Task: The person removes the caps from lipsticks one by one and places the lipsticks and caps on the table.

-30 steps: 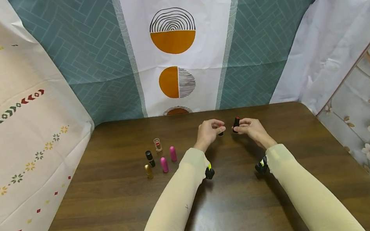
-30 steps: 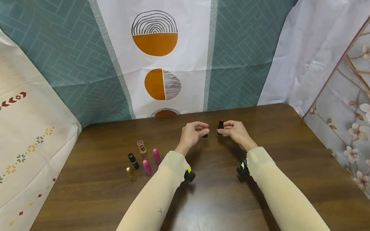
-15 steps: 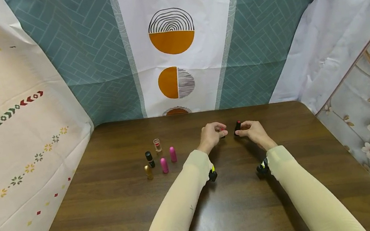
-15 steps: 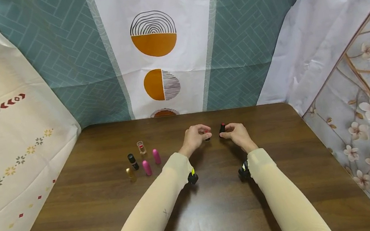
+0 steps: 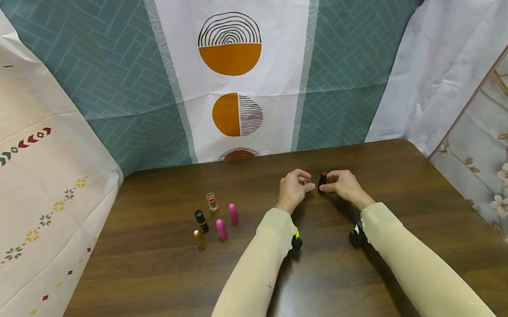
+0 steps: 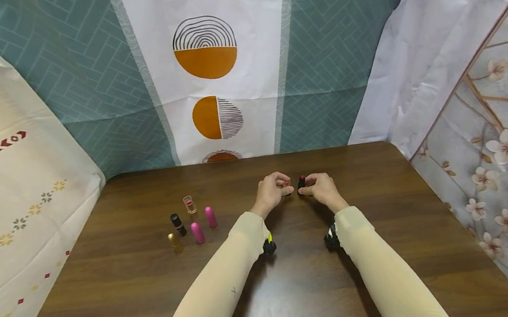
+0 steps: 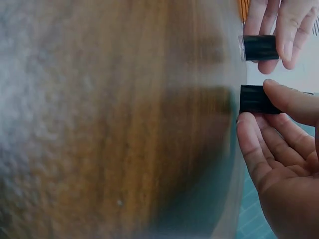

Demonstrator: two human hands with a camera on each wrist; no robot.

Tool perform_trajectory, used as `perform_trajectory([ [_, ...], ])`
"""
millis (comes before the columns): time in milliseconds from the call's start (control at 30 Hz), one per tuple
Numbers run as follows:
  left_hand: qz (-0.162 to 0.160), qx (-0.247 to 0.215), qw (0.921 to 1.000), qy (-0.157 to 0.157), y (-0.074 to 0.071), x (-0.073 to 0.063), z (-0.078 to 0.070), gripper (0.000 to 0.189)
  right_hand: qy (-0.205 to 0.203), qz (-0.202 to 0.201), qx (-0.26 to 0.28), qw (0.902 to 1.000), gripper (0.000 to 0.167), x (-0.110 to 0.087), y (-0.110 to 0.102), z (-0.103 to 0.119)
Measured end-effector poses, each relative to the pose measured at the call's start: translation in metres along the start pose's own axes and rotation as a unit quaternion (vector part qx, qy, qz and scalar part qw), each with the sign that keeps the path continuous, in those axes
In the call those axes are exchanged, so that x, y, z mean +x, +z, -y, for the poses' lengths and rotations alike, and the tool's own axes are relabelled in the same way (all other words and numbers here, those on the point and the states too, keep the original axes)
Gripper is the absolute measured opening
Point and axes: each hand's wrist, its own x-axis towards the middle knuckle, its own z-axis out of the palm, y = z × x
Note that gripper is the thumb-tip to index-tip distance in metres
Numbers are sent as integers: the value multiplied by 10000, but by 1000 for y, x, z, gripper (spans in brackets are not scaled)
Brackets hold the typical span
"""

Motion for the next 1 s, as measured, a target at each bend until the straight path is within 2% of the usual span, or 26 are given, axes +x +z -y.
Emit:
perform_trajectory([
  [267, -87, 156, 9998, 54, 4, -1, 2, 21, -157, -21, -211, 9997, 32, 0, 5, -1],
  [500, -17, 254, 9996, 122, 6, 1, 3, 27, -262, 7, -377, 9989, 34, 4, 6, -3],
  [767, 97, 514, 9986, 101, 7, 1, 3, 32, -329, 290, -436, 9981, 30, 4, 4, 0],
  [1000, 221, 226, 9992, 231, 1, 0, 1, 43, -426, 695, 100, 9966, 58, 0, -4, 2],
])
